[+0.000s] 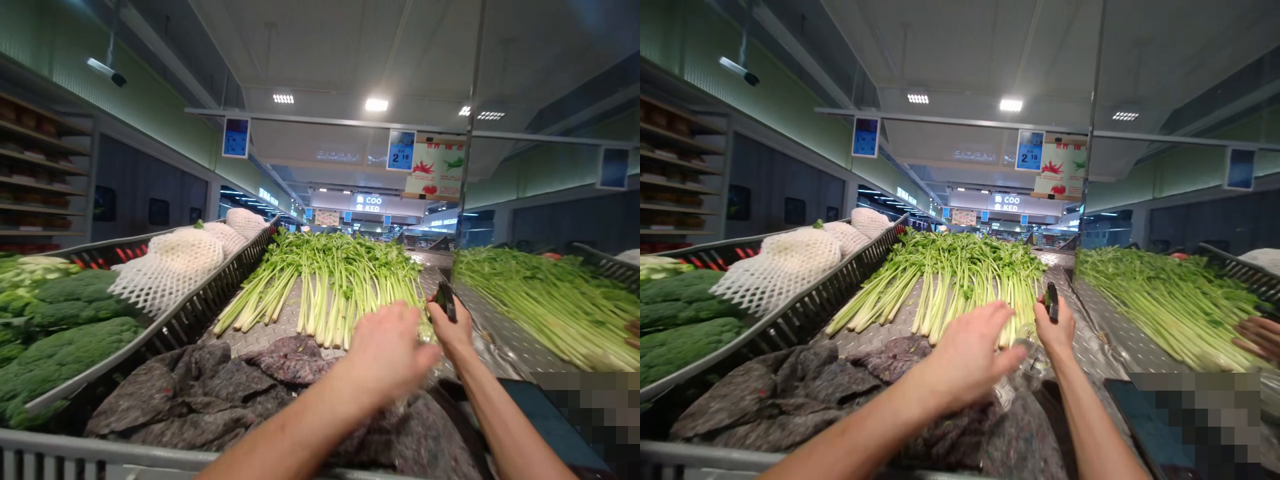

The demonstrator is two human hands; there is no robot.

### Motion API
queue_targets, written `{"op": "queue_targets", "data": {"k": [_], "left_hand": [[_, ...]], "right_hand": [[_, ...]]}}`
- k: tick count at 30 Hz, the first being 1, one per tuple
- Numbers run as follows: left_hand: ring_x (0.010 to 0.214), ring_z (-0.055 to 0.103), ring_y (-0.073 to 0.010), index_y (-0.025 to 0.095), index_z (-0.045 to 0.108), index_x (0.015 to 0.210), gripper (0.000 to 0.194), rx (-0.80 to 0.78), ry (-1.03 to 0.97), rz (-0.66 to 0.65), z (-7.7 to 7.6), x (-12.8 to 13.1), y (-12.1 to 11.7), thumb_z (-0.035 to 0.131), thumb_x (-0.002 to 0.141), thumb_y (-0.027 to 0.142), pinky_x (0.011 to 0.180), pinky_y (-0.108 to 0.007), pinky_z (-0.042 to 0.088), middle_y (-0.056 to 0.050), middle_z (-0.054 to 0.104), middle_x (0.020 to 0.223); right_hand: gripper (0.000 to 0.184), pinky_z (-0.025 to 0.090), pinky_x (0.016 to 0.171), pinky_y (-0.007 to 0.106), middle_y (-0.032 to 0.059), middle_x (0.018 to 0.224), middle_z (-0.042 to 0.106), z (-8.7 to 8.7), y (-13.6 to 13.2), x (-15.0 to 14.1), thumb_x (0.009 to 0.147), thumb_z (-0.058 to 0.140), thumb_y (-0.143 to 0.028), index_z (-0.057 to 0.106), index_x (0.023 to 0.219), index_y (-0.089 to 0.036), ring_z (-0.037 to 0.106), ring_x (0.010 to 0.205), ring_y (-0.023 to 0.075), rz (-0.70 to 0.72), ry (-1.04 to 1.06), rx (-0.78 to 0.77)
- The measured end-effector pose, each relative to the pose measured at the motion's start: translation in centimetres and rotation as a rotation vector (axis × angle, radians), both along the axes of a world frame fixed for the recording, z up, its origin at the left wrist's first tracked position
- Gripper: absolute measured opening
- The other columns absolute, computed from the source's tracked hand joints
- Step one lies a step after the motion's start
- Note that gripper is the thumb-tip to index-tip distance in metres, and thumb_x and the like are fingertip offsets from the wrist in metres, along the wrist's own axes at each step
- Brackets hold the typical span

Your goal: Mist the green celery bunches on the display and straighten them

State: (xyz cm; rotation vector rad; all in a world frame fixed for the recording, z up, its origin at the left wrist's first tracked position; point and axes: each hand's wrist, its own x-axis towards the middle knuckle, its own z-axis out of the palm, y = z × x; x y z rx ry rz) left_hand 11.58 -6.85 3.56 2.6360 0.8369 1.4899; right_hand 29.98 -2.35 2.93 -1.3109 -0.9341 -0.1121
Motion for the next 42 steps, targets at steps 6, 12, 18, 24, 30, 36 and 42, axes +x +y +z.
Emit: {"op": "queue_targets", "data": {"k": [6,12,18,24,30,36,42], "left_hand": [[0.125,0.025,-0.027,0.012,0.039,0.119,0.049,-0.096,-0.251,0.301,-0.7,-4.4,8.3,0.031,0.081,0.041,0.1,-0.048,0.024,-0.016,0.03,0.134],[0.126,0.025,-0.0224,0.014,0.036,0.121,0.046,0.021,-0.417,0.304,-1.7,-5.1,9.6,0.029,0.083,0.039,0.102,-0.045,0.023,-0.014,0.028,0.135],[0.126,0.023,-0.0213,0.014,0.036,0.122,0.047,-0.053,-0.329,0.226,-1.1,-2.9,8.4,0.028,0.083,0.04,0.103,-0.042,0.021,-0.012,0.028,0.136],[0.126,0.025,-0.0218,0.015,0.029,0.128,0.064,-0.254,-0.107,-0.064,-3.4,-0.6,6.9,0.048,0.073,0.042,0.104,-0.039,0.021,-0.011,0.028,0.137],[0.122,0.031,-0.0273,0.011,0.02,0.132,0.092,-0.551,-0.087,-0.16,-4.8,1.2,6.6,0.062,0.058,0.046,0.101,-0.04,0.027,-0.015,0.029,0.136],[0.116,0.039,-0.0277,0.012,0.029,0.128,0.084,-0.512,-0.08,-0.085,-4.7,1.3,6.1,0.062,0.057,0.043,0.097,-0.04,0.032,-0.014,0.04,0.129],[0.117,0.038,-0.0264,0.011,0.03,0.127,0.083,-0.408,-0.056,-0.063,-4.6,0.6,5.7,0.062,0.058,0.043,0.099,-0.039,0.03,-0.014,0.039,0.129]], "right_hand": [[0.03,0.038,0.057,0.025,0.0014,0.07,0.06,-0.5,0.1,0.2,0.057,0.057,-0.033,0.062,0.081,-0.016,0.051,0.061,0.0154,0.065,0.069,0.048],[0.03,0.039,0.059,0.026,0.0018,0.073,0.061,-1.0,0.4,-0.1,0.059,0.053,-0.034,0.062,0.082,-0.017,0.053,0.064,0.0167,0.048,-0.032,0.074],[0.029,0.038,0.06,0.028,0.0025,0.069,0.06,-0.9,1.1,-2.0,0.059,0.05,-0.035,0.061,0.078,-0.016,0.053,0.064,0.018,0.031,-0.114,-0.01],[0.031,0.038,0.056,0.027,0.0016,0.066,0.059,1.4,2.9,-5.2,0.058,0.051,-0.036,0.062,0.079,-0.016,0.052,0.06,0.0167,0.135,-0.046,0.046],[0.027,0.038,0.057,0.026,0.0008,0.069,0.059,0.8,2.7,-6.0,0.059,0.053,-0.032,0.06,0.079,-0.016,0.051,0.061,0.0151,0.218,-0.103,0.059],[0.023,0.04,0.06,0.026,0.0005,0.074,0.06,0.0,2.4,-6.1,0.06,0.052,-0.029,0.059,0.078,-0.017,0.052,0.063,0.0145,0.272,-0.088,0.108],[0.022,0.04,0.06,0.025,0.0005,0.075,0.06,0.2,1.6,-6.8,0.061,0.051,-0.028,0.058,0.079,-0.017,0.052,0.064,0.0141,0.239,-0.098,0.146]]}}
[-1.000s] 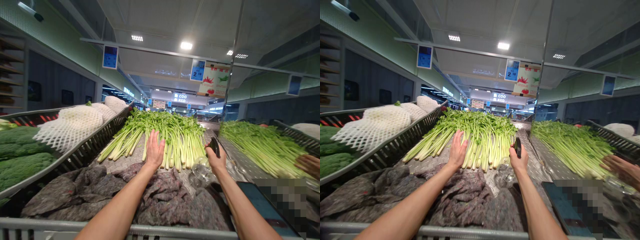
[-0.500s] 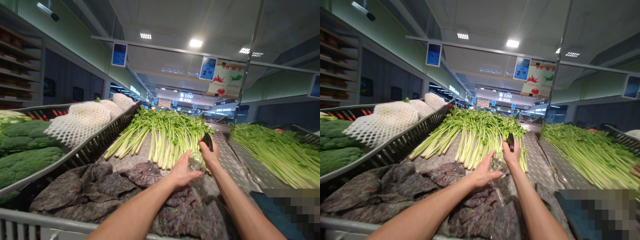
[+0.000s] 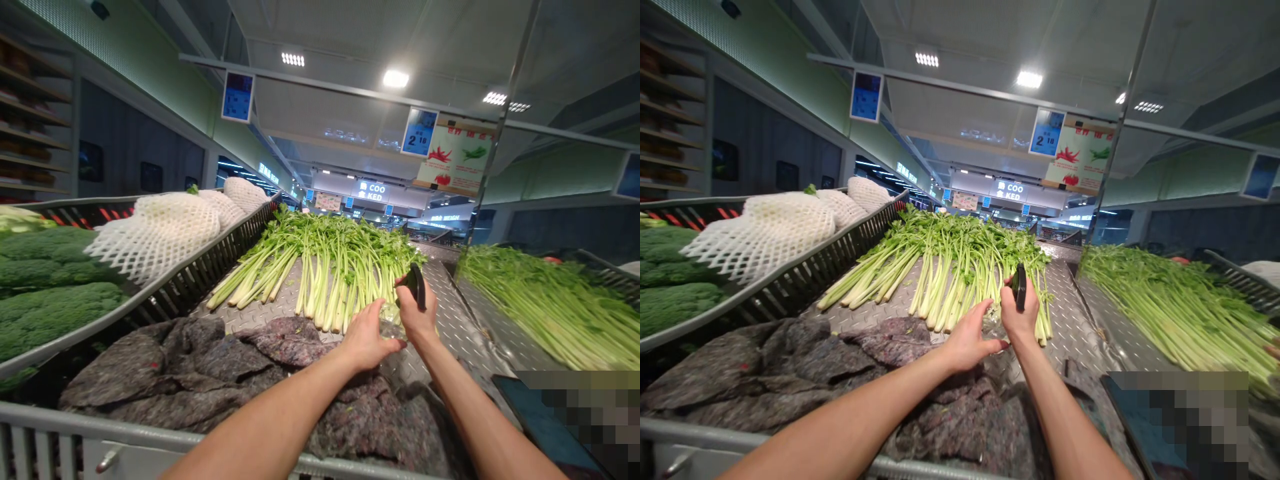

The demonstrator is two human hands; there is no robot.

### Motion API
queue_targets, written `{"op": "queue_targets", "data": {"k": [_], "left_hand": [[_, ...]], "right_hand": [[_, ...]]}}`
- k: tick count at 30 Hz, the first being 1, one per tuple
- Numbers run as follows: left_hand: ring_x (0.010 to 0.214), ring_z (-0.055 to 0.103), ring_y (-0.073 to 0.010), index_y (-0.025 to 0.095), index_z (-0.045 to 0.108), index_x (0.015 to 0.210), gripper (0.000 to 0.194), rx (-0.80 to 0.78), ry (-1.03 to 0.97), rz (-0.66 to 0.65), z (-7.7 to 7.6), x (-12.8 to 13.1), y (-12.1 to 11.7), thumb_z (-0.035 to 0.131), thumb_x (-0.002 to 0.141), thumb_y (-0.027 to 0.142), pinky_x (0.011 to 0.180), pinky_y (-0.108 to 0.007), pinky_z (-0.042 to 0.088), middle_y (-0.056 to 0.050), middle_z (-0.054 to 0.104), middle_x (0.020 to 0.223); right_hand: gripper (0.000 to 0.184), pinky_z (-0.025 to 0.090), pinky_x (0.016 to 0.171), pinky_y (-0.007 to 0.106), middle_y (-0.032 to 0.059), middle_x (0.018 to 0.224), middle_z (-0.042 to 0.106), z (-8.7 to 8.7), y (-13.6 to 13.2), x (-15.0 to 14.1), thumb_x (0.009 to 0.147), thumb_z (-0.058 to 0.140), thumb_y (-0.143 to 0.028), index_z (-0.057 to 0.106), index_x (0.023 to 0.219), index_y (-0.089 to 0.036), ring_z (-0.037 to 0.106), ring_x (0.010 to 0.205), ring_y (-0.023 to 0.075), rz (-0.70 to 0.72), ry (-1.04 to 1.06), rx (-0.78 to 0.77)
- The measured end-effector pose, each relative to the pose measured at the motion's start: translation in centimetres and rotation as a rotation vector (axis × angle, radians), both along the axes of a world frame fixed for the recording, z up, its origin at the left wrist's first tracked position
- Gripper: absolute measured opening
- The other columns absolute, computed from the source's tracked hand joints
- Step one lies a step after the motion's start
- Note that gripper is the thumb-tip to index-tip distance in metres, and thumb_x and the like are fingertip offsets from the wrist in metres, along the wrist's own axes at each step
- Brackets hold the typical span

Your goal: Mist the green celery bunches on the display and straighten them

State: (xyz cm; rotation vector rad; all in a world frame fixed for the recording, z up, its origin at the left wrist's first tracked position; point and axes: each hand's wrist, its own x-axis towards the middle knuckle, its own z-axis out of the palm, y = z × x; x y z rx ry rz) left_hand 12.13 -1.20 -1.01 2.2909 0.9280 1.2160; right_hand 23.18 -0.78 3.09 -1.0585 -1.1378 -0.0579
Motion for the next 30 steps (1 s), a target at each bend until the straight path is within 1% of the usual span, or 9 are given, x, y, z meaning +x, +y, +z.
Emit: {"op": "queue_targets", "data": {"k": [2,4,8,10,15,21,25,27,30], "left_hand": [[0.117,0.038,-0.0267,0.01,0.031,0.127,0.083,0.01,0.021,0.013,0.0,-0.2,-0.1,0.062,0.057,0.042,0.099,-0.04,0.03,-0.015,0.04,0.129],[0.116,0.038,-0.027,0.01,0.031,0.127,0.082,0.006,0.037,0.029,-0.2,-0.3,-0.2,0.062,0.057,0.042,0.099,-0.04,0.03,-0.015,0.04,0.129],[0.116,0.039,-0.0279,0.011,0.032,0.127,0.083,-0.004,0.057,0.046,-0.5,-0.4,-0.4,0.062,0.057,0.044,0.098,-0.041,0.03,-0.014,0.041,0.128],[0.116,0.039,-0.0276,0.011,0.031,0.127,0.083,-0.002,0.06,0.04,-0.5,-0.3,-0.5,0.061,0.057,0.045,0.099,-0.041,0.03,-0.014,0.041,0.128],[0.119,0.036,-0.0259,0.012,0.028,0.128,0.08,0.024,0.042,0.043,-0.4,-0.3,-0.5,0.059,0.061,0.043,0.101,-0.04,0.027,-0.013,0.038,0.13],[0.116,0.038,-0.0253,0.013,0.031,0.126,0.068,0.05,0.013,0.07,-0.4,-0.7,-0.1,0.053,0.067,0.041,0.099,-0.041,0.029,-0.012,0.042,0.127],[0.113,0.041,-0.0232,0.016,0.037,0.122,0.058,0.09,0.051,0.009,-0.7,-0.6,-0.2,0.051,0.069,0.037,0.098,-0.039,0.031,-0.01,0.046,0.124],[0.111,0.044,-0.0217,0.018,0.039,0.12,0.055,0.116,0.072,-0.025,-0.8,-0.5,-0.3,0.051,0.07,0.034,0.097,-0.038,0.032,-0.008,0.048,0.122],[0.111,0.044,-0.0212,0.017,0.04,0.12,0.053,0.132,0.072,-0.01,-0.6,-0.5,-0.4,0.051,0.07,0.031,0.097,-0.037,0.032,-0.009,0.048,0.121]], "right_hand": [[0.024,0.039,0.06,0.025,0.0006,0.077,0.06,-0.3,-0.1,-0.1,0.061,0.051,-0.028,0.058,0.082,-0.017,0.052,0.065,0.014,0.005,0.013,-0.001],[0.026,0.04,0.06,0.025,0.0009,0.079,0.06,-0.6,0.1,0.0,0.061,0.052,-0.029,0.057,0.083,-0.017,0.052,0.066,0.014,0.046,0.02,-0.012],[0.022,0.04,0.062,0.026,0.0009,0.078,0.06,-1.0,0.4,0.2,0.061,0.051,-0.029,0.057,0.079,-0.017,0.052,0.066,0.014,0.099,0.006,-0.035],[0.021,0.04,0.061,0.026,0.0006,0.076,0.06,-0.9,0.4,0.3,0.062,0.051,-0.03,0.058,0.078,-0.017,0.052,0.065,0.0142,0.073,0.017,-0.037],[0.025,0.039,0.061,0.026,0.0002,0.073,0.059,-0.6,0.0,0.6,0.06,0.052,-0.031,0.059,0.081,-0.017,0.051,0.063,0.0143,-0.046,0.066,-0.029],[0.027,0.039,0.061,0.027,0.0001,0.074,0.06,-0.8,0.6,2.2,0.062,0.052,-0.032,0.06,0.083,-0.018,0.052,0.064,0.0153,-0.152,0.106,-0.02],[0.025,0.037,0.054,0.025,-0.0013,0.065,0.057,-0.8,1.2,3.4,0.059,0.055,-0.034,0.061,0.078,-0.018,0.049,0.057,0.0142,-0.156,0.171,-0.059],[0.025,0.036,0.052,0.025,-0.0016,0.061,0.056,-0.6,1.3,3.8,0.059,0.056,-0.036,0.06,0.076,-0.017,0.047,0.054,0.0135,-0.156,0.194,-0.052],[0.027,0.036,0.053,0.025,-0.0007,0.063,0.056,-0.5,1.2,4.2,0.06,0.054,-0.037,0.06,0.077,-0.017,0.047,0.056,0.014,-0.196,0.152,-0.015]]}}
